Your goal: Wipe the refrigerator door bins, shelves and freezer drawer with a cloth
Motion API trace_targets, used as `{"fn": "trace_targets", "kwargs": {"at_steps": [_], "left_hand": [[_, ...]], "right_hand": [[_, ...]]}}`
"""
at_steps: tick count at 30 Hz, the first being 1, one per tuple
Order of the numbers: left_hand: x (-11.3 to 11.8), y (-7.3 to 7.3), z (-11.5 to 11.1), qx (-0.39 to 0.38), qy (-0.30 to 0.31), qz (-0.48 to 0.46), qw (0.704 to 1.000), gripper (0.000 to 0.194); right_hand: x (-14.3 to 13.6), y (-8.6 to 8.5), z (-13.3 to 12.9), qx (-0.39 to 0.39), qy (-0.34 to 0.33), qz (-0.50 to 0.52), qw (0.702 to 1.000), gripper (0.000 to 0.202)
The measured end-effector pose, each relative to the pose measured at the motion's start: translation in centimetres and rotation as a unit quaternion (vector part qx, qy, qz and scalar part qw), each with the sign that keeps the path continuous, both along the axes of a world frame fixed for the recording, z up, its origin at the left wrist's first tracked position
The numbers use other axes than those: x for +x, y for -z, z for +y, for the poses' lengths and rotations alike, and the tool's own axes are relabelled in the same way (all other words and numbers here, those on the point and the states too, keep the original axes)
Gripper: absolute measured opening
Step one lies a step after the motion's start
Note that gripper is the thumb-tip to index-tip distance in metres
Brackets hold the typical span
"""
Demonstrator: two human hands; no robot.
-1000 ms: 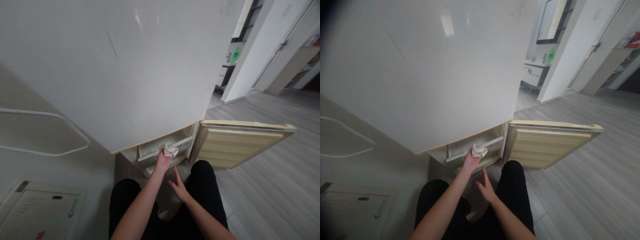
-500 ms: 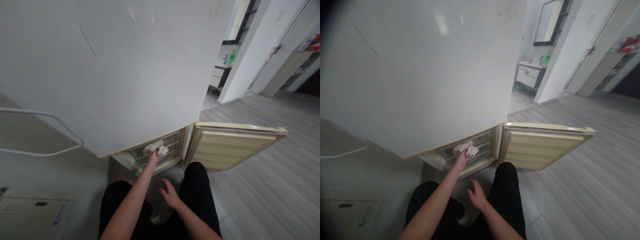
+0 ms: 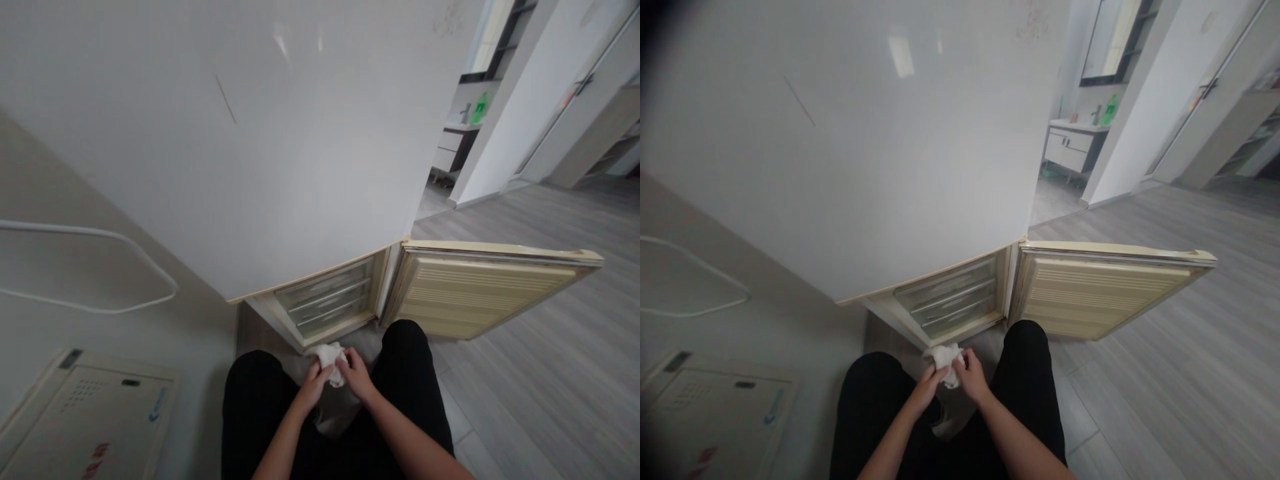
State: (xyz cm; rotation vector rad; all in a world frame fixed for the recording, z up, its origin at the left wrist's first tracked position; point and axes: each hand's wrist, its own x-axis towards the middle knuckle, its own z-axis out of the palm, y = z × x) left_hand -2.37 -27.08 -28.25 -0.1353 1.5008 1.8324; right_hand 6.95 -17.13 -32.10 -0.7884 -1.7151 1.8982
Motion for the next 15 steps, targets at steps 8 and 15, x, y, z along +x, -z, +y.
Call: {"fn": "trace_targets", "kwargs": {"at_steps": [8, 15], "left_hand": [[-2.5, 1.3, -1.0, -0.011, -0.080, -0.015, 0.997, 0.026], [-0.8, 0.3, -1.1, 0.011, -0.001, -0.033, 0.999, 0.035]], "right_hand": [[-0.1, -0.5, -0.4, 0.060, -0.035, -0.028, 0.997, 0.030], [-0.1, -1.0, 0.3, 0.033, 0.007, -0.003, 0.999, 0.032]]}}
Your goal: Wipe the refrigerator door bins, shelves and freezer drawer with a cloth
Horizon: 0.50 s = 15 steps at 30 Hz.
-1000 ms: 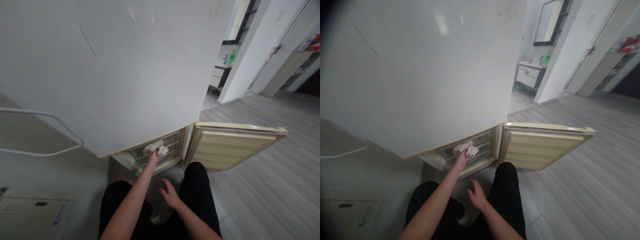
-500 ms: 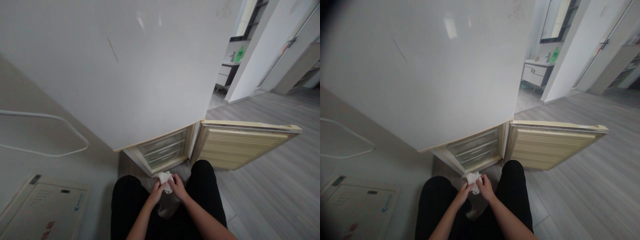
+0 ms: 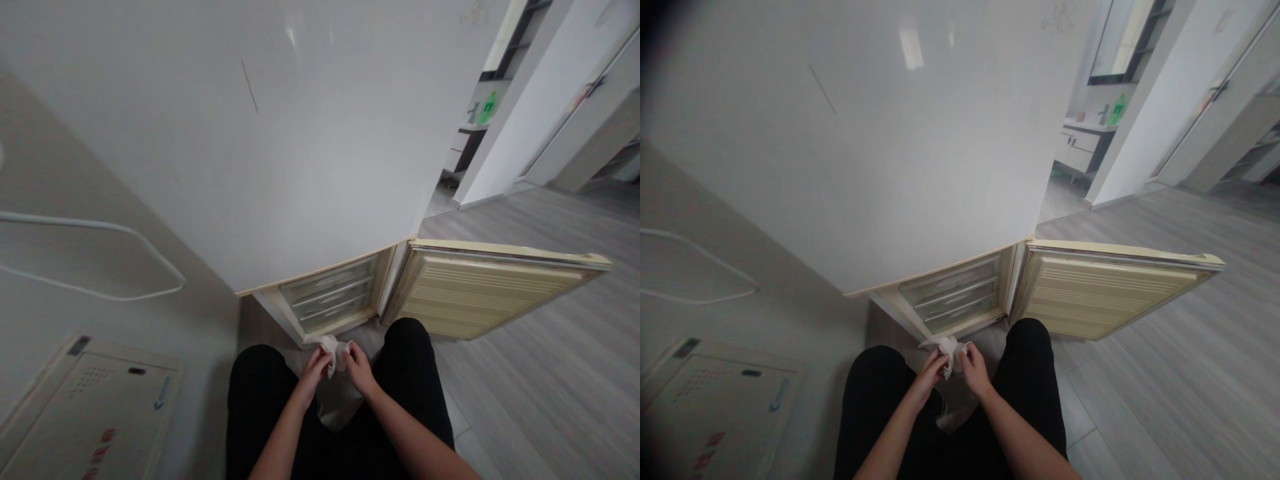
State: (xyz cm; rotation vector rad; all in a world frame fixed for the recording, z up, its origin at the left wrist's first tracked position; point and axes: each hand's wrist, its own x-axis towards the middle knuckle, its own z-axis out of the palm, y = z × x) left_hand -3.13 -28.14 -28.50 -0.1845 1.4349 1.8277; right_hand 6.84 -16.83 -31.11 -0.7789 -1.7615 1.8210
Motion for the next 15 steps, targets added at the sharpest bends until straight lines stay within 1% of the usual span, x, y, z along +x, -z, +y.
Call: {"fn": "trace_targets", "kwargs": {"at_steps": [2, 4, 7, 9, 12, 15], "left_hand": [[0.5, -0.4, 0.3, 0.002, 0.011, -0.001, 1.000, 0.037], [0.8, -0.6, 0.7, 0.003, 0.004, 0.000, 1.000, 0.039], [0.6, -0.2, 1.2, -0.003, -0.024, -0.004, 1.000, 0.038], [0.3, 0.3, 1.2, -0.011, -0.048, -0.011, 0.999, 0.034], [-0.3, 0.9, 0.9, -0.020, -0.092, -0.024, 0.995, 0.023], [-1.1, 1.0, 0.4, -0.026, -0.134, -0.032, 0.990, 0.011]], "right_hand": [[0.1, -0.1, 0.3, -0.035, 0.018, 0.016, 0.999, 0.036], [0.2, -0.2, 0.4, -0.065, 0.034, 0.027, 0.997, 0.040], [0.3, -0.5, 0.5, -0.083, 0.053, 0.038, 0.994, 0.043], [0.4, -0.8, 0.5, -0.078, 0.067, 0.035, 0.994, 0.043], [0.6, -1.0, 0.7, -0.049, 0.089, 0.011, 0.995, 0.040], [0.7, -0.5, 0.9, -0.024, 0.113, -0.014, 0.993, 0.036]]}}
